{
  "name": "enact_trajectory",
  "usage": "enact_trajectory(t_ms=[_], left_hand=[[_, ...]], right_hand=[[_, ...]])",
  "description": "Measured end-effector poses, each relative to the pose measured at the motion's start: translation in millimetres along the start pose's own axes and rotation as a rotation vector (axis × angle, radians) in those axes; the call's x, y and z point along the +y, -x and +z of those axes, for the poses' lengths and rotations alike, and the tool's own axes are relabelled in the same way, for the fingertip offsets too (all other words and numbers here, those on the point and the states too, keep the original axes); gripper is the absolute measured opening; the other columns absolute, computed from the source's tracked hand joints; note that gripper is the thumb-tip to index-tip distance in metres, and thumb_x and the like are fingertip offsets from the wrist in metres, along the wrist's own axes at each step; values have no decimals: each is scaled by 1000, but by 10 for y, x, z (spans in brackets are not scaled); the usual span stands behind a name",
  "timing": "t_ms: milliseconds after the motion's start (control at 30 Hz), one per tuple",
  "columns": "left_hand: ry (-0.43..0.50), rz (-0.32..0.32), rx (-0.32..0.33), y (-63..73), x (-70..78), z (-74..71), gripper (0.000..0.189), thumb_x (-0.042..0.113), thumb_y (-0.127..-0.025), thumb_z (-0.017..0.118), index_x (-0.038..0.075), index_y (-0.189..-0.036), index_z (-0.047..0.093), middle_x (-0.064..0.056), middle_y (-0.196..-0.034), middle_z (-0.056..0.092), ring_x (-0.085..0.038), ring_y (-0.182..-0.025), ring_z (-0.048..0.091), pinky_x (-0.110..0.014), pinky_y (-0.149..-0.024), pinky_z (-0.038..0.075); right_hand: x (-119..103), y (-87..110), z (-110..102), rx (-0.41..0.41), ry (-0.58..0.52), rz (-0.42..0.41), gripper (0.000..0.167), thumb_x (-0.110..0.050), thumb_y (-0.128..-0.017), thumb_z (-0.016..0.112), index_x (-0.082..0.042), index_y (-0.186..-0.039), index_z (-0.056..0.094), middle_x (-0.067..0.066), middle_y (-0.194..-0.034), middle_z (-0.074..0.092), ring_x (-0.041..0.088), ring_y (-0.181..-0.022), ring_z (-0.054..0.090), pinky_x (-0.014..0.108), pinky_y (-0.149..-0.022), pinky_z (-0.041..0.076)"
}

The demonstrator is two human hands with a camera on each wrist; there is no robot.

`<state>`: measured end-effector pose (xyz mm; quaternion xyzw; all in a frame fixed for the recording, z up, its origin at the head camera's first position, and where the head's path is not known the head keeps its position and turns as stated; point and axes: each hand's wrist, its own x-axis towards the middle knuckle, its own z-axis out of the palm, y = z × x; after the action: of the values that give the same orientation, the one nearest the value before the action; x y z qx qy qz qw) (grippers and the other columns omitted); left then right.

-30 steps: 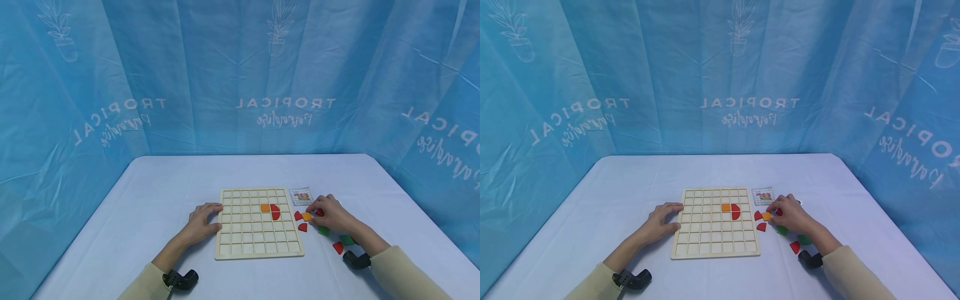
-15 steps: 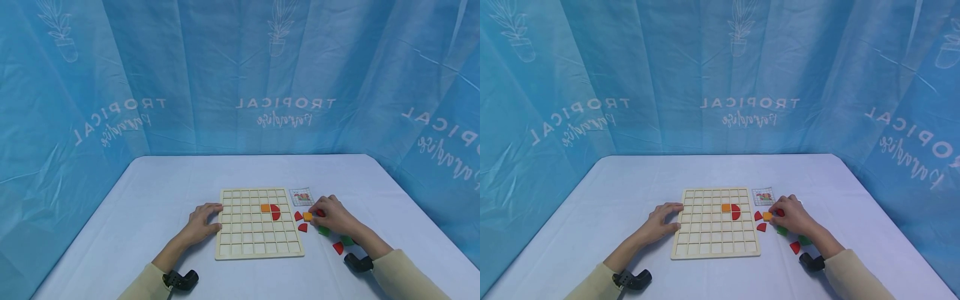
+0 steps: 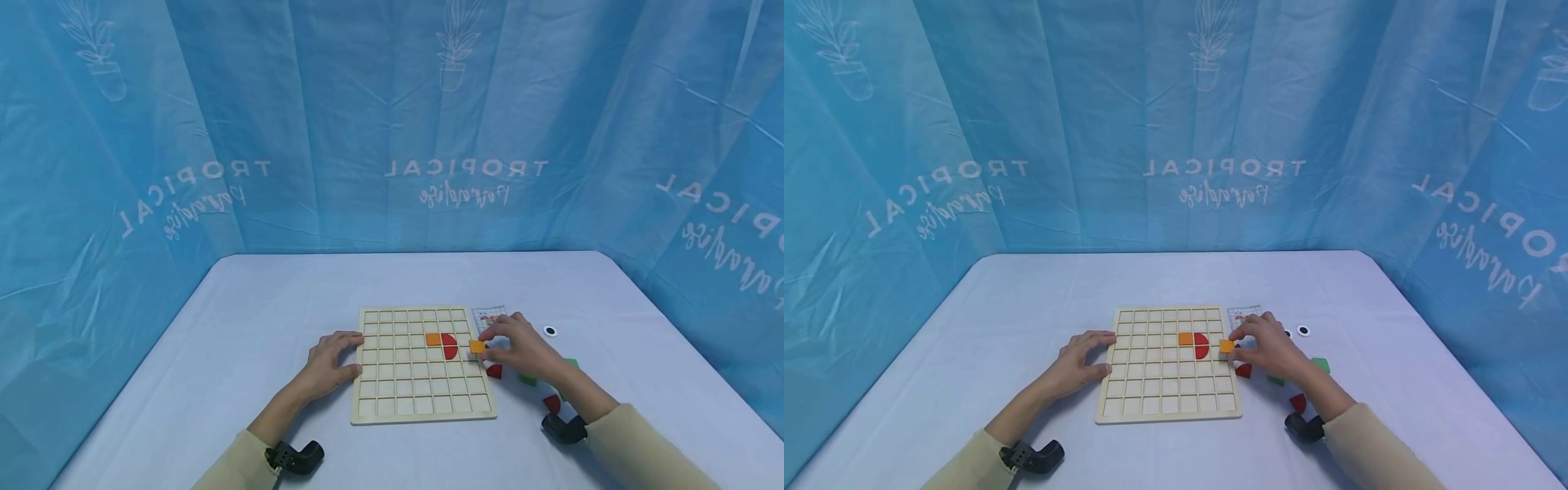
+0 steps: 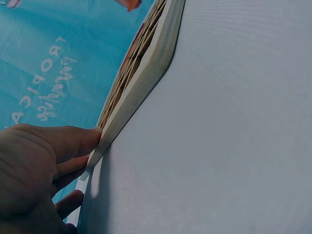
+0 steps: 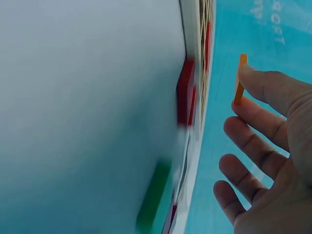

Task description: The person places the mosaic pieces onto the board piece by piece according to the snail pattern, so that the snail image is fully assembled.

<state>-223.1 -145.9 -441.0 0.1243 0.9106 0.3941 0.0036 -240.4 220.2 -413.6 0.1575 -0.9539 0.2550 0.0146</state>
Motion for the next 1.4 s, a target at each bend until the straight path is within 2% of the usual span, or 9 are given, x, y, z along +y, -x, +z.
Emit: enact_trajectory(t_ms=[133,367,533,667,900,1400], left_hand=[[3,-1,0,-8,-9,6,47,14,-80,68,12,-126,58,-4,-139,50,-31,-133,33,-56,-111,16],[3,-6,0,-4,13,2,47,14,-80,68,12,-126,58,-4,-139,50,-30,-134,32,-56,-111,16],[4,-9,-5,-4,15,-2,47,14,-81,68,12,-126,58,-4,-139,50,-30,-134,32,-55,-111,17],[3,-9,-3,-6,13,-4,47,14,-81,68,12,-126,58,-4,-139,50,-30,-134,32,-55,-111,16],[1,13,0,-10,1,-4,47,13,-81,68,10,-126,58,-5,-139,50,-31,-133,33,-56,-110,17],[1,11,-1,-8,4,0,46,13,-80,68,10,-125,58,-5,-139,50,-32,-133,33,-57,-110,16]], right_hand=[[-150,-69,121,4,1,-2,17,-26,-77,75,-25,-94,72,6,-121,61,24,-113,43,47,-90,47],[-357,-187,285,22,12,-48,17,-26,-76,77,-25,-93,72,-3,-106,64,18,-101,43,35,-80,39],[-451,-249,349,17,-3,-73,20,-27,-75,78,-21,-94,73,-7,-98,64,16,-97,44,32,-78,39],[-488,-287,391,26,28,-100,24,-27,-75,78,-18,-97,73,-7,-95,63,14,-91,42,29,-74,37],[-486,-337,443,37,92,-152,24,-28,-75,78,-17,-96,73,-4,-100,64,15,-89,42,30,-75,35],[-472,-324,457,32,120,-166,23,-29,-74,79,-19,-94,74,-4,-99,62,14,-89,42,29,-74,35]])
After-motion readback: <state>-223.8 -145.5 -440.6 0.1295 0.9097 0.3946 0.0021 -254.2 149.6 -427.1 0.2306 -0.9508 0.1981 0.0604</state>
